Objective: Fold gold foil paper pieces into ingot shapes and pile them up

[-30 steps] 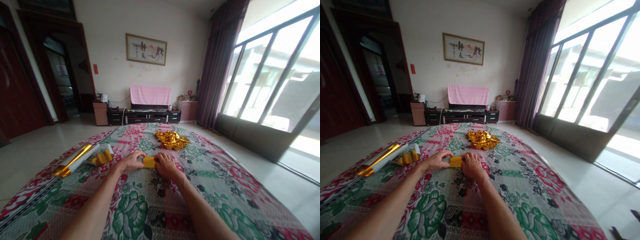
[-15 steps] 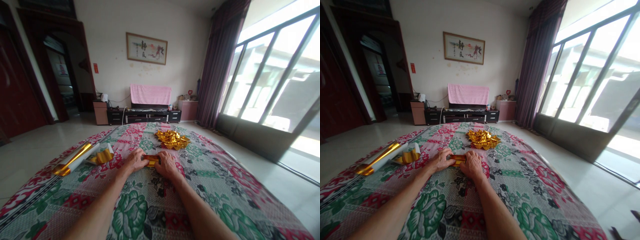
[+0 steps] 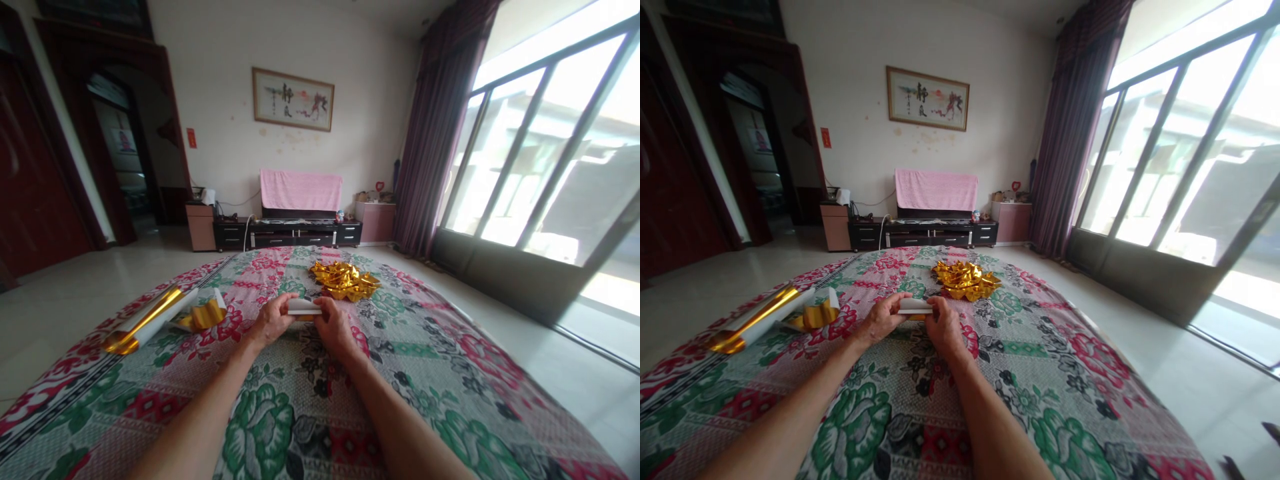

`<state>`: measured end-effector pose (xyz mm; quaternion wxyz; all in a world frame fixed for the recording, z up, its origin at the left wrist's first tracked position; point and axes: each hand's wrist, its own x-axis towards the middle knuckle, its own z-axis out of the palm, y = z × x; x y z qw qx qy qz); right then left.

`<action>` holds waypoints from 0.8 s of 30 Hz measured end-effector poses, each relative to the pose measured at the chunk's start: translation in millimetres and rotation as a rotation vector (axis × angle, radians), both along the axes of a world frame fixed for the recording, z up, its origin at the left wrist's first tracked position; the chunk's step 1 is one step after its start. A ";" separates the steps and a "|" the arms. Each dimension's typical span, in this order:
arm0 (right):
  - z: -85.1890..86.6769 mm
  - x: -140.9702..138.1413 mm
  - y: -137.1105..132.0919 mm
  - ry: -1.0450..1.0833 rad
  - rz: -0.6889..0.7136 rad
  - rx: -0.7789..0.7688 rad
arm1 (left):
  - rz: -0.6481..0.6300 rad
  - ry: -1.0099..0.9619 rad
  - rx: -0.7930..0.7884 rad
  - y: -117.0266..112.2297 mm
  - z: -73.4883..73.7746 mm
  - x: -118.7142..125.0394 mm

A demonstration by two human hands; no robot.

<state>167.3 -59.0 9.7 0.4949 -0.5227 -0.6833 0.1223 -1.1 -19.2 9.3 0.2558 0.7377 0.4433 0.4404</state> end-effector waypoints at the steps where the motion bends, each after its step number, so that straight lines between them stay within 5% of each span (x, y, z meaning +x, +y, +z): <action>1: -0.6 -0.3 0.8 0.033 0.004 0.007 | -0.016 -0.049 -0.003 0.6 -0.7 1.8; 12: -4.0 -0.7 2.4 0.129 0.039 0.040 | -0.111 -0.135 0.002 -3.0 0.0 6.9; 24: 2.1 0.0 -2.4 0.296 0.138 -0.055 | 0.000 -0.139 -0.041 -3.2 -0.5 5.1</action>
